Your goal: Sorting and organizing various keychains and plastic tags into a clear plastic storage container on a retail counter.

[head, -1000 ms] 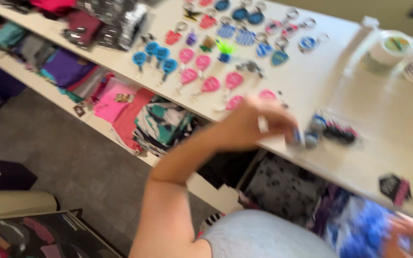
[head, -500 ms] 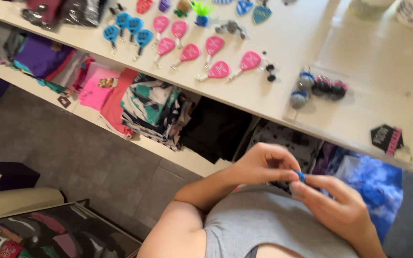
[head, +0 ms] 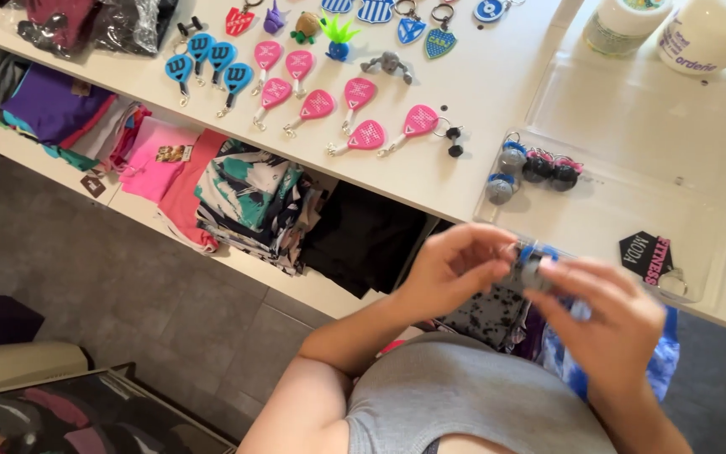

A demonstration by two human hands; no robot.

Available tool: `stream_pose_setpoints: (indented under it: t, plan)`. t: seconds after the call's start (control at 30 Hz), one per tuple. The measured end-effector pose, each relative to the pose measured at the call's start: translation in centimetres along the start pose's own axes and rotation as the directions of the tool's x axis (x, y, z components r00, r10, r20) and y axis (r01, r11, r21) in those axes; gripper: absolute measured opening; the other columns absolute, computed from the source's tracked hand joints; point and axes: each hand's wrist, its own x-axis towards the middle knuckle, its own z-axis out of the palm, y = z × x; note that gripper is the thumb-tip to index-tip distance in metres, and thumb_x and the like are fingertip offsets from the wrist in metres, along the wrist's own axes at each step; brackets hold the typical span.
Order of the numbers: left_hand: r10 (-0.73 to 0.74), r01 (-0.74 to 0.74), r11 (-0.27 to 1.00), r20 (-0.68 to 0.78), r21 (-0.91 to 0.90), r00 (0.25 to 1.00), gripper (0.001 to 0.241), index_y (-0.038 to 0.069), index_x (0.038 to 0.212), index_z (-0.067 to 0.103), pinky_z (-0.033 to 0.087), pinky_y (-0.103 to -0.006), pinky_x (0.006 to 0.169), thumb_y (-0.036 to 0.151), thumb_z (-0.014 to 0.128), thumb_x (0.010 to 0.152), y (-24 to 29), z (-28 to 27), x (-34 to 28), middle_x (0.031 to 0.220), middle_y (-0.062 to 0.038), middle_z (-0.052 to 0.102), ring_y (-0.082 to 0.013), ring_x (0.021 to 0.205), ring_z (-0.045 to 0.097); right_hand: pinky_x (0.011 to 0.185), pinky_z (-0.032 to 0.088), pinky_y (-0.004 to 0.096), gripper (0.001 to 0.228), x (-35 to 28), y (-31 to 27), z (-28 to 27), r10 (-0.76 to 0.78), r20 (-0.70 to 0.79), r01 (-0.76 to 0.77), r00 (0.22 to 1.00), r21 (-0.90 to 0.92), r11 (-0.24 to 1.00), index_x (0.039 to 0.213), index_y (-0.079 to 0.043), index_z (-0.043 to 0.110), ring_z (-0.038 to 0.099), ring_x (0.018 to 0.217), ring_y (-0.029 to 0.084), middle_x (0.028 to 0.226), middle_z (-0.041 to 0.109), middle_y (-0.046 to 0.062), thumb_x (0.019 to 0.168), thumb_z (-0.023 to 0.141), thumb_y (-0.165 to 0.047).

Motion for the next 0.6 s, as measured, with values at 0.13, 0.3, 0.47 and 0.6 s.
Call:
stream_pose_setpoints:
  t: [0.13,0.3,0.47,0.6]
  plan:
    - [0.163,-0.129,0.911,-0.054,0.392,0.985,0.023,0.01,0.127,0.067,0.06,-0.0228,0.08,0.012,0.067,0.104,2.2,0.0,2.5,0.119,-0.008,0.071,-0.0108,0.088,0.068,0.07,0.06,0.029,0.032,4.2,0.3,0.0,0.012,-0.006,-0.012,1.0,-0.003,1.0,0.112,0.003,0.078,0.073,0.078,0.023,0.103,0.075,0.021,0.086,0.093,-0.007]
    - [0.214,-0.169,0.86,-0.04,0.482,0.976,0.021,0.012,0.127,0.066,0.06,-0.0309,0.103,0.014,0.062,0.106,3.7,-0.2,3.7,0.122,-0.008,0.072,-0.0185,0.108,0.071,0.078,0.061,0.026,0.026,7.1,0.5,1.3,0.187,0.088,-0.187,0.978,-0.014,0.982,0.11,-0.001,0.08,0.075,0.078,0.019,0.104,0.075,0.013,0.086,0.09,-0.006]
    - [0.17,-0.12,0.8,-0.031,0.589,0.985,0.016,0.017,0.118,0.07,0.056,-0.0342,0.105,0.019,0.063,0.103,3.5,-0.9,3.4,0.114,-0.001,0.075,-0.0194,0.108,0.073,0.076,0.054,0.02,0.027,7.7,2.1,2.2,0.322,0.157,-0.302,0.934,-0.141,0.943,0.108,-0.012,0.082,0.072,0.067,0.01,0.097,0.076,0.004,0.082,0.088,-0.011]
    - [0.285,-0.188,0.773,-0.067,0.605,0.956,0.008,0.014,0.107,0.07,0.055,-0.0351,0.098,0.015,0.064,0.101,3.8,-1.4,3.2,0.102,-0.002,0.074,-0.0198,0.099,0.073,0.082,0.056,0.021,0.034,8.5,2.9,2.3,0.485,0.254,-0.429,0.837,-0.245,0.869,0.109,-0.013,0.081,0.073,0.071,0.01,0.083,0.077,0.002,0.077,0.09,-0.021]
